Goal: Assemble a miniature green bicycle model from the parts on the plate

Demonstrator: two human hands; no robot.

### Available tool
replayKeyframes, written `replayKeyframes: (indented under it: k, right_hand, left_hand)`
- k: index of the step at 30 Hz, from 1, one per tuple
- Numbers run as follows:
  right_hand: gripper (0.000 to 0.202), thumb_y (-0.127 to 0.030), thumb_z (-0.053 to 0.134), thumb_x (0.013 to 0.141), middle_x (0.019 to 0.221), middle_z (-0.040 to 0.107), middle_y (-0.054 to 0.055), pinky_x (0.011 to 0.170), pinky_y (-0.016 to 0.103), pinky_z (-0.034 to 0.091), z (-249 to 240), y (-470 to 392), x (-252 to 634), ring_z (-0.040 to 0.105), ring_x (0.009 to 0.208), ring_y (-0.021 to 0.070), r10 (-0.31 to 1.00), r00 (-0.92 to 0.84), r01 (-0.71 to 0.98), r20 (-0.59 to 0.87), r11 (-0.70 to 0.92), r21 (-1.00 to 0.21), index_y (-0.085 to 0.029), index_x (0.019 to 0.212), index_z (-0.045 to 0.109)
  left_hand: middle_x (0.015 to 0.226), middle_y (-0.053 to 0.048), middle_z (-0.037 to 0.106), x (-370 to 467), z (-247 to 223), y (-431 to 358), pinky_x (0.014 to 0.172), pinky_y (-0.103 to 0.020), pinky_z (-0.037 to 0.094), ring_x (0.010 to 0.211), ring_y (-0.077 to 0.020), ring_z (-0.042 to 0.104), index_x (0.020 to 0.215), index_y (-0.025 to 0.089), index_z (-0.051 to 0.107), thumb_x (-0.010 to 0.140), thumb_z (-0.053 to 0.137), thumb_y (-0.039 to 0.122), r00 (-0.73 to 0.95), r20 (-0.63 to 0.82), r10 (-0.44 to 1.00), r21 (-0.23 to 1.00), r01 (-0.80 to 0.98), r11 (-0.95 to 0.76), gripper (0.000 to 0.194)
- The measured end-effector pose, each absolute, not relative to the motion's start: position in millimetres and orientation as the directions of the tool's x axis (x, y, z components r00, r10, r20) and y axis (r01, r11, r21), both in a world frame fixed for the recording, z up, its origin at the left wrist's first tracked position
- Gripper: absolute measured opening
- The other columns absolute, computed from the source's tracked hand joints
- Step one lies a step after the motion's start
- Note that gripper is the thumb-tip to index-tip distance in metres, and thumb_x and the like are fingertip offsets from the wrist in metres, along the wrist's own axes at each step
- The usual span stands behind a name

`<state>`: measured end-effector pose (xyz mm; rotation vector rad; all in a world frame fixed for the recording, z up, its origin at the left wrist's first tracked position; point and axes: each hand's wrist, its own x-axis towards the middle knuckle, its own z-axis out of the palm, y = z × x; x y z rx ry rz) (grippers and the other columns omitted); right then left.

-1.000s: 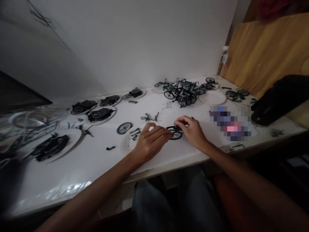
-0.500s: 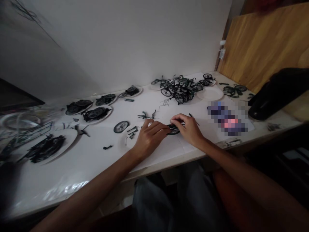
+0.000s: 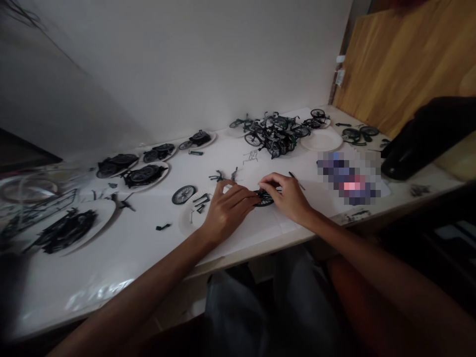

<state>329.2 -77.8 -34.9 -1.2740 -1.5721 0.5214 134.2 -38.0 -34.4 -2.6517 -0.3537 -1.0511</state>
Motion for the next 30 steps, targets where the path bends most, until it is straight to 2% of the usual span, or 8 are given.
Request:
replayKeyframes:
  k: [7,19,30]
  right_hand:
    - [0.014,-0.032,0.062,0.091,0.088,0.075,0.003,0.079,0.033,0.051,-36.9,-77.0,330.4,0.068,0.084,0.0198,0.891,0.06,0.474,0.451,0.372,-0.798,-0.022,0.088,0.07]
    - [0.011,-0.029,0.064,0.09,0.086,0.075,0.002,0.076,0.031,0.052,-39.1,-76.4,329.9,0.069,0.082,0.019,0.879,0.065,0.488,0.472,0.385,-0.783,-0.021,0.086,0.071]
    - [0.014,-0.029,0.06,0.093,0.089,0.075,0.003,0.079,0.033,0.053,-33.0,-78.2,335.0,0.069,0.085,0.0197,0.86,-0.04,0.518,0.508,0.453,-0.726,-0.021,0.09,0.072]
  left_hand:
    - [0.096,-0.004,0.074,134.9,-33.4,-38.2,0.088,-0.039,0.043,0.083,-0.0166,0.064,0.094,0.018,0.062,0.096,0.056,0.008,0.658,0.743,0.121,-0.166,0.356,-0.919,0.012]
    - [0.095,-0.002,0.073,134.8,-32.5,-37.0,0.088,-0.038,0.042,0.082,-0.0162,0.064,0.092,0.02,0.063,0.096,0.057,0.008,0.659,0.74,0.131,-0.154,0.356,-0.921,0.014]
    - [0.1,-0.006,0.075,135.7,-35.0,-32.7,0.091,-0.038,0.048,0.092,-0.0174,0.069,0.102,0.016,0.059,0.097,0.057,0.009,0.668,0.735,0.116,-0.079,0.254,-0.964,0.009]
